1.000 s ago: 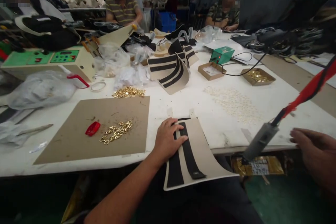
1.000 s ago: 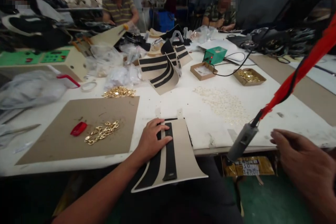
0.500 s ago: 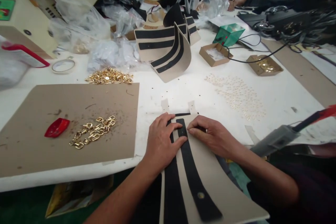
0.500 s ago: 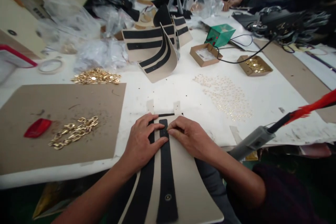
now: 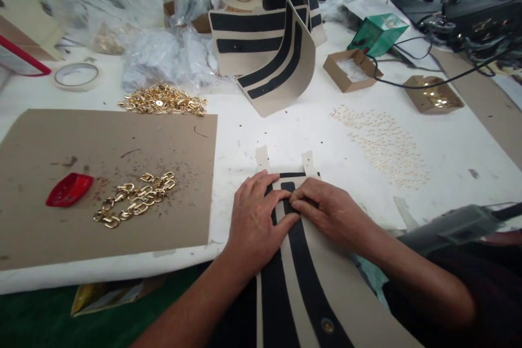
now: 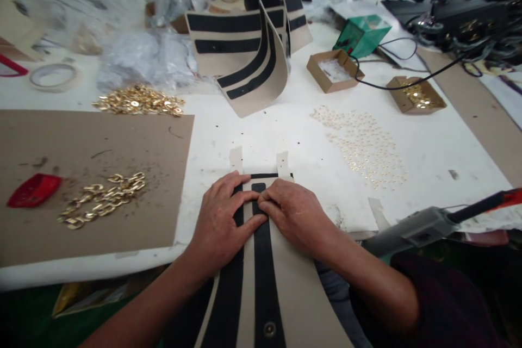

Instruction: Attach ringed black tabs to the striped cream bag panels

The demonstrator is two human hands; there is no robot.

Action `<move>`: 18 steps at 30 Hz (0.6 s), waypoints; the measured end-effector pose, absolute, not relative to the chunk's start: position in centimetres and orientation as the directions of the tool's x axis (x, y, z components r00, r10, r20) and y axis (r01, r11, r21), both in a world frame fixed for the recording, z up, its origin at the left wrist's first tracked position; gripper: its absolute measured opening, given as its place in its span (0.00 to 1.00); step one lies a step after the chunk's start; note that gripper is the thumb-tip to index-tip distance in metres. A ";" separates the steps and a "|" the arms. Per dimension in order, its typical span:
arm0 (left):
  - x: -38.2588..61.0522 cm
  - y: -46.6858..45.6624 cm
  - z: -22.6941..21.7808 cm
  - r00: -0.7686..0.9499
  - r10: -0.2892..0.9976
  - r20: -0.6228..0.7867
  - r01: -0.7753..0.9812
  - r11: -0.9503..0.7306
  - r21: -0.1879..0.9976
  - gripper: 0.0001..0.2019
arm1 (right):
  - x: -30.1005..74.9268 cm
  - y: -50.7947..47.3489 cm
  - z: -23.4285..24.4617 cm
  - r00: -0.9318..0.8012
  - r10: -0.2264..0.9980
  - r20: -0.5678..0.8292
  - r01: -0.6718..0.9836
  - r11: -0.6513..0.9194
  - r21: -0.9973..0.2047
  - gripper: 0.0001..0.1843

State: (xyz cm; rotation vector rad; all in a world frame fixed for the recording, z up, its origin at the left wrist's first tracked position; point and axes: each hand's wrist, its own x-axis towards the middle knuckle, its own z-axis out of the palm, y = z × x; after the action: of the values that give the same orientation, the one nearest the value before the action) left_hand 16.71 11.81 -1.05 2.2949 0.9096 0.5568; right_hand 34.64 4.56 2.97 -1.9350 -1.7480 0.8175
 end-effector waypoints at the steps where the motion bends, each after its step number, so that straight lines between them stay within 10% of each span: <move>1: 16.7 11.8 -1.1 0.677 0.719 0.156 0.467 -0.584 0.664 0.13 | 34.7 4.6 3.0 0.036 0.986 -0.161 0.749 -0.133 -0.649 0.10; 18: 16.6 11.6 -1.2 0.682 0.714 0.156 0.472 -0.593 0.652 0.14 | 34.9 4.7 2.8 0.074 0.982 -0.176 0.735 -0.173 -0.656 0.08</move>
State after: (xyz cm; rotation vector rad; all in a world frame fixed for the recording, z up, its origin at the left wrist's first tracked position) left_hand 16.64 11.63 -1.19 2.3122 0.9093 0.5470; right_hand 34.88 4.67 2.81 -1.9627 -1.7002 0.8416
